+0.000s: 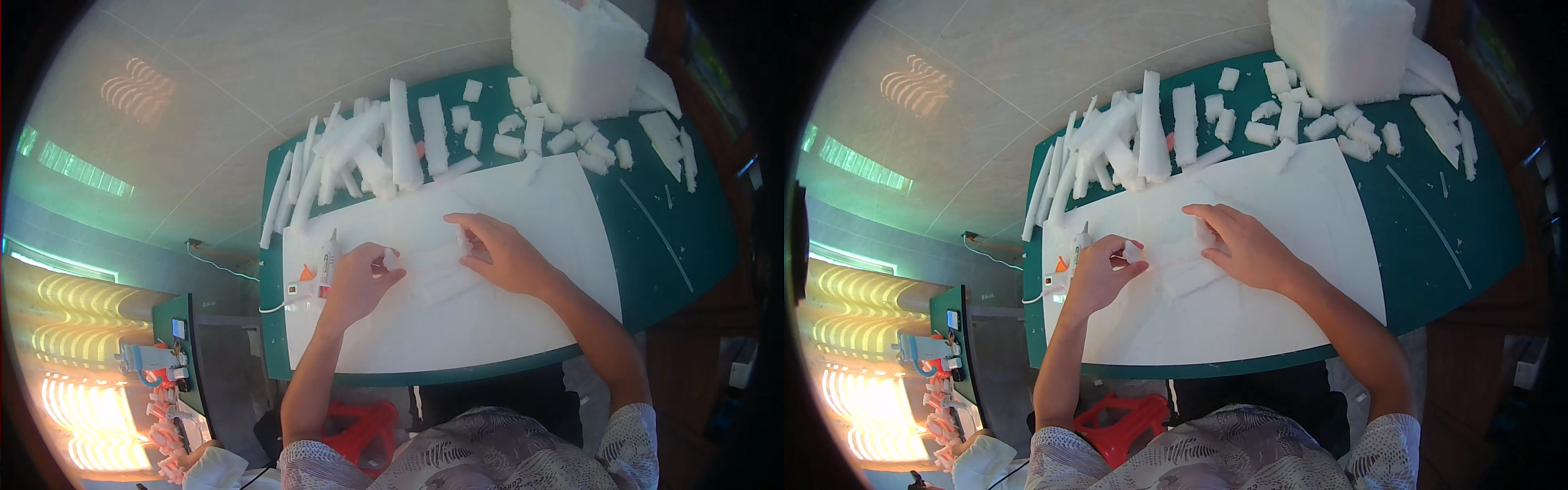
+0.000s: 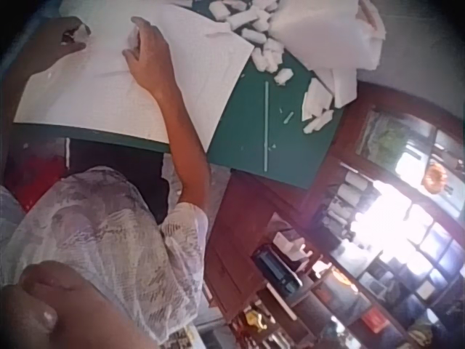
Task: Gluing foam pieces together using a hot glue gun to assemble a larger structure.
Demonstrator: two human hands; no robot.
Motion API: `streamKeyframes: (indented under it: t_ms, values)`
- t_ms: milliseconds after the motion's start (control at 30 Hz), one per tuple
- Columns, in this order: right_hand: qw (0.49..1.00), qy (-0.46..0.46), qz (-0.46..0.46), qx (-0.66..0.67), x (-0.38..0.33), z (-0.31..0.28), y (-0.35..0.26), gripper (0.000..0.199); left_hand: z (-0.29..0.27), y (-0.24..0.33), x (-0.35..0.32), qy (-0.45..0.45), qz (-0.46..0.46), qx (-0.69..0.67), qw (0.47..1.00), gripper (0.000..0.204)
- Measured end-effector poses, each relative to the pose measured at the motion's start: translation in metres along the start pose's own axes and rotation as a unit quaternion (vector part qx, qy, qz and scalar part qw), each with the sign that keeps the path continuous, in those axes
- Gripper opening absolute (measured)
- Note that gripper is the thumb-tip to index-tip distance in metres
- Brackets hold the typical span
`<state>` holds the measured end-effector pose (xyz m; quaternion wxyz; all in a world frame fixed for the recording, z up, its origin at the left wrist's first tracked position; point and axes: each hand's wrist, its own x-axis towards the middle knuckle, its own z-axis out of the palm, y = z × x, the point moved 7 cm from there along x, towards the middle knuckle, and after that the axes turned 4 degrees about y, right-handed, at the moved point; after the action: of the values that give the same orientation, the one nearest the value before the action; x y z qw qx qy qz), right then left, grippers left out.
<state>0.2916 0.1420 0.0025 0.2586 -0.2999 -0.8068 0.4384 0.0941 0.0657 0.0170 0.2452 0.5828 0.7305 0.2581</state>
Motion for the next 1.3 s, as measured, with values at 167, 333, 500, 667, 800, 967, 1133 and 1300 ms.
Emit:
streamKeyframes:
  t_ms: [167, 333, 500, 667, 800, 967, 1133, 1300]
  values:
    - [1.000, 0.010, -0.017, 0.004, 0.000, 0.000, -0.001, 0.059, 0.000, 0.000, 0.000, -0.004, -0.007, 0.000, 1.000, 0.028]
    - [1.000, 0.006, -0.016, -0.001, 0.000, -0.001, -0.002, 0.058, 0.000, -0.005, 0.001, 0.008, 0.009, 0.004, 1.000, 0.029]
    - [1.000, 0.000, -0.010, 0.001, 0.000, 0.001, -0.001, 0.058, 0.001, -0.005, 0.001, 0.006, 0.012, 0.019, 1.000, 0.029]
    - [1.000, 0.013, -0.015, 0.004, -0.001, 0.000, 0.001, 0.058, 0.002, -0.004, 0.002, 0.004, 0.011, 0.024, 1.000, 0.029]
    - [1.000, 0.009, -0.009, 0.001, 0.000, 0.001, 0.000, 0.058, 0.001, -0.005, 0.001, 0.015, 0.023, 0.015, 1.000, 0.029]
    - [1.000, 0.014, -0.015, 0.007, 0.000, 0.000, 0.002, 0.057, 0.002, -0.003, 0.002, -0.005, -0.004, 0.038, 0.999, 0.026]
    - [1.000, 0.005, -0.009, -0.007, 0.000, 0.001, -0.001, 0.057, 0.001, -0.006, 0.002, -0.006, -0.006, 0.018, 1.000, 0.025]
    - [1.000, 0.006, -0.010, 0.000, 0.000, 0.001, -0.001, 0.057, 0.003, -0.009, 0.004, -0.010, -0.002, 0.026, 1.000, 0.024]
